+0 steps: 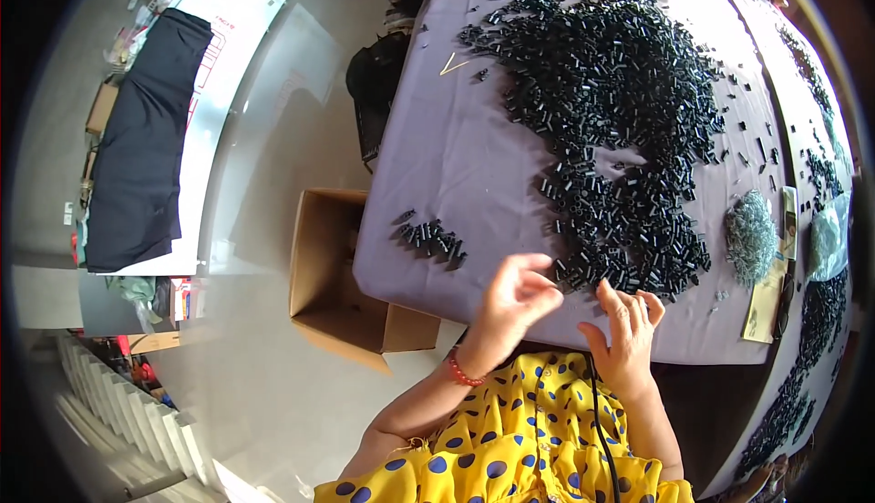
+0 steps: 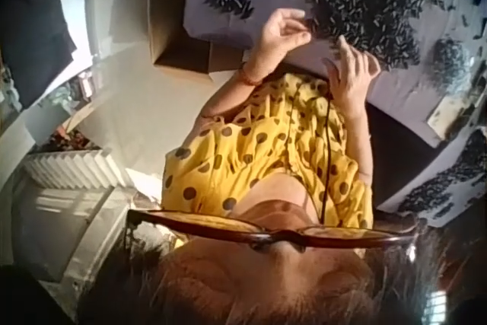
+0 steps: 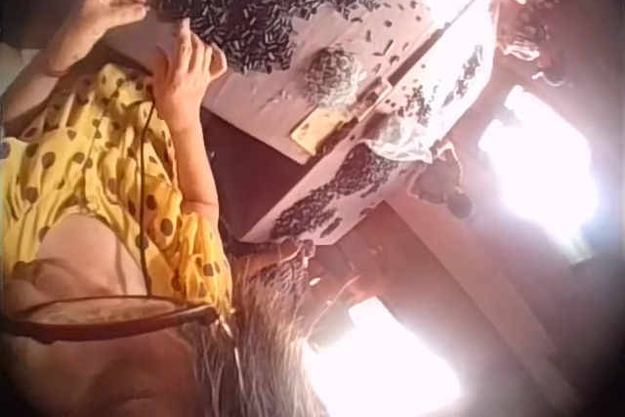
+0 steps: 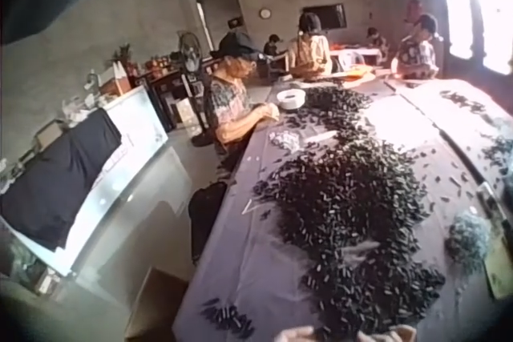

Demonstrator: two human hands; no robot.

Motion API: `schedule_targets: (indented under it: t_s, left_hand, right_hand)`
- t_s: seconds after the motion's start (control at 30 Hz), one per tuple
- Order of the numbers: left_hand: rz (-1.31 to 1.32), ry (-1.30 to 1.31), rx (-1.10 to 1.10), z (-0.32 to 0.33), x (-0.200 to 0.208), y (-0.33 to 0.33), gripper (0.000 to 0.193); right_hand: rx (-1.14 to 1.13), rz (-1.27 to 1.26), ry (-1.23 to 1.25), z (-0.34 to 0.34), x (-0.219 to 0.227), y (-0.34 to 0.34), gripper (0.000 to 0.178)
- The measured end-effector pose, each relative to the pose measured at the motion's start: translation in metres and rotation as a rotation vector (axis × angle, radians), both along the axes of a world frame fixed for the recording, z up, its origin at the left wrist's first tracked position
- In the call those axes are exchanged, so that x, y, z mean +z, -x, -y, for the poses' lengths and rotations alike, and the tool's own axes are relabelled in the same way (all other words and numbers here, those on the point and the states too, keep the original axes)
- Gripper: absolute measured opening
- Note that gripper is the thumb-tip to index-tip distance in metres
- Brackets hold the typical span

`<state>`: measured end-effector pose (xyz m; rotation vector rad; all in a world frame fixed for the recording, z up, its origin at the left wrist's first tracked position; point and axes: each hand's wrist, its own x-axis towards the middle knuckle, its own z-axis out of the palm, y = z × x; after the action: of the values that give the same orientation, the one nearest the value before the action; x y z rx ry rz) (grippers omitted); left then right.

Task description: The person assembles plastic parts by hand, repeatedly picking components from a pile on the table, fitting smaller pieces into black plastic connectors, and placing assembled parts onto the table.

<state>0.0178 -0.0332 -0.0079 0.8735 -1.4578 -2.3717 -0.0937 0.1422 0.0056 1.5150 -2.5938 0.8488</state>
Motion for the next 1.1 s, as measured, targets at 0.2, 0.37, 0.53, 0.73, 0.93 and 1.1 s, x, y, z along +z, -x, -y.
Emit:
schedule_targets:
  t_s: [0.2,0.37,0.53,0.73,0.93,1.1]
  left_hand:
    - [0.195,0.896,0.523,0.068,-0.019,-0.034,0.043]
    - [0.361,1.055,0.519,0.093,-0.039,-0.049,0.039]
    - [0.38,1.358,0.537,0.087,-0.042,-0.044,0.041]
    - [0.155,1.141,0.142,0.025,-0.016,-0.006,0.026]
    - [0.246,1.462,-0.08,-0.017,-0.027,0.025,0.033]
    - [0.262,1.449,-0.092,-0.021,-0.033,0.031,0.029]
  right_hand:
    - [0.059,-0.006,0.07,-0.013,-0.016,-0.001,0.033]
    - [0.099,0.031,0.098,-0.009,-0.021,-0.009,0.035]
    - [0.106,0.052,0.126,-0.012,-0.02,-0.009,0.034]
    - [0.046,0.07,0.112,-0.027,-0.029,-0.008,0.03]
    - [-0.037,0.062,0.098,-0.037,-0.028,-0.005,0.034]
    - [-0.077,0.063,0.066,-0.045,-0.03,-0.001,0.031]
